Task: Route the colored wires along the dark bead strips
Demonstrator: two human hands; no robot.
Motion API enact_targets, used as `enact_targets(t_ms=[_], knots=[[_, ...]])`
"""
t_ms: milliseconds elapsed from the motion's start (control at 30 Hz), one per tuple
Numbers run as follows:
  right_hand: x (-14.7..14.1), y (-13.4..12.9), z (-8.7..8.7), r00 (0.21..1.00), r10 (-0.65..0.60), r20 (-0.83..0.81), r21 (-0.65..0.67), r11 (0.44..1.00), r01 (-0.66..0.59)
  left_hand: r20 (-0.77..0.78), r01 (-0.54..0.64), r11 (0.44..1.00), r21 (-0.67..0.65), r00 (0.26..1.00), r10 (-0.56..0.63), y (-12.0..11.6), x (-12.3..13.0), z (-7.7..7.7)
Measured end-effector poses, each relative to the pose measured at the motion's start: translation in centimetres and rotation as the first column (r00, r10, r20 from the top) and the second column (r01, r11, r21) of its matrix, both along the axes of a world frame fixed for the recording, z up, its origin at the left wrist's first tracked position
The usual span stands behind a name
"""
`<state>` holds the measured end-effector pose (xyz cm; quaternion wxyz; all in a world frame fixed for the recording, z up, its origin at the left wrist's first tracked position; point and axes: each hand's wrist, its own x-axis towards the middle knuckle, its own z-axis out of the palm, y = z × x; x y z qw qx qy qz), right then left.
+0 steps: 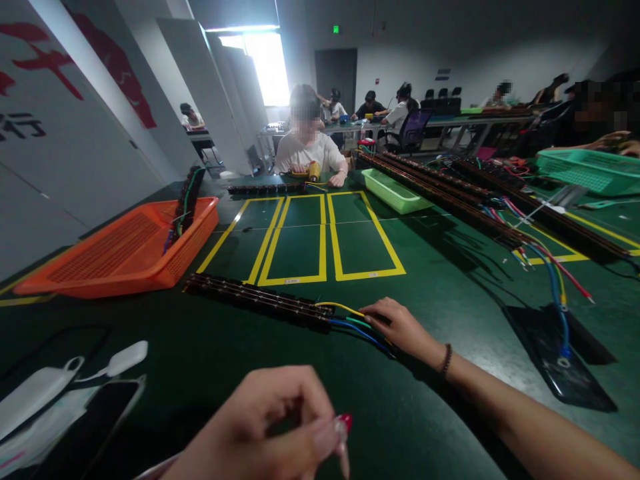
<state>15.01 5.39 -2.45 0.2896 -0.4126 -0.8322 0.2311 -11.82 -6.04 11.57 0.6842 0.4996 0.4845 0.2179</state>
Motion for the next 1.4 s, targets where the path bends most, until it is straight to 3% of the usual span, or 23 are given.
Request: enact_targets(t_ms=[67,167,233,300,433,633,833,1033,1200,1400], knots=[[-0.2,0.0,0.1,1.0,0.006,0.021,-0.011,1.0,-0.006,0.056,0.137,0.986,-0.1,0.99,-0.131,1.7,2.7,-0.8],[-0.4,-0.1,0.2,0.997,0.028,0.066,-0.013,1.0,-0.028,0.108,0.277,0.952,-0.131,0.958,-0.264,3.8,6.0,-3.7],[-0.6,-0.1,0.2,0.994,0.043,0.099,0.003,0.999,-0.044,0.138,0.255,0.955,-0.155,0.962,-0.234,4.8,7.3,-6.0],[-0.7,0.0,0.1,0.992,0.05,0.117,0.025,0.998,-0.053,0.194,0.159,0.956,-0.248,0.975,-0.112,5.5,8.0,-7.9],[-0.8,0.1,-0.3,0.992,0.057,0.114,0.064,0.996,-0.065,0.27,0.106,0.917,-0.385,0.963,0.003,6.5,8.6,-10.0],[-1.1,0.0,-0.2,0.992,0.043,0.122,0.153,0.986,-0.062,0.365,0.065,0.925,-0.375,0.927,0.083,7.3,9.2,-10.8],[-1.8,-0.3,0.1,0.99,-0.004,0.143,0.341,0.939,-0.045,0.452,0.041,0.933,-0.358,0.882,0.134,7.5,9.2,-12.2],[-2.1,-1.0,0.4,0.964,-0.002,0.265,0.471,0.873,-0.128,0.571,-0.124,0.936,-0.328,0.764,0.301,7.6,9.1,-12.6],[-2.1,-1.4,0.9,0.921,0.055,0.387,0.452,0.859,-0.241,0.591,-0.177,0.91,-0.374,0.711,0.381,7.2,9.1,-12.4],[-1.6,-1.9,0.9,0.958,0.022,0.287,0.387,0.912,-0.137,0.619,-0.217,0.9,-0.379,0.663,0.421,7.3,9.1,-13.6]])
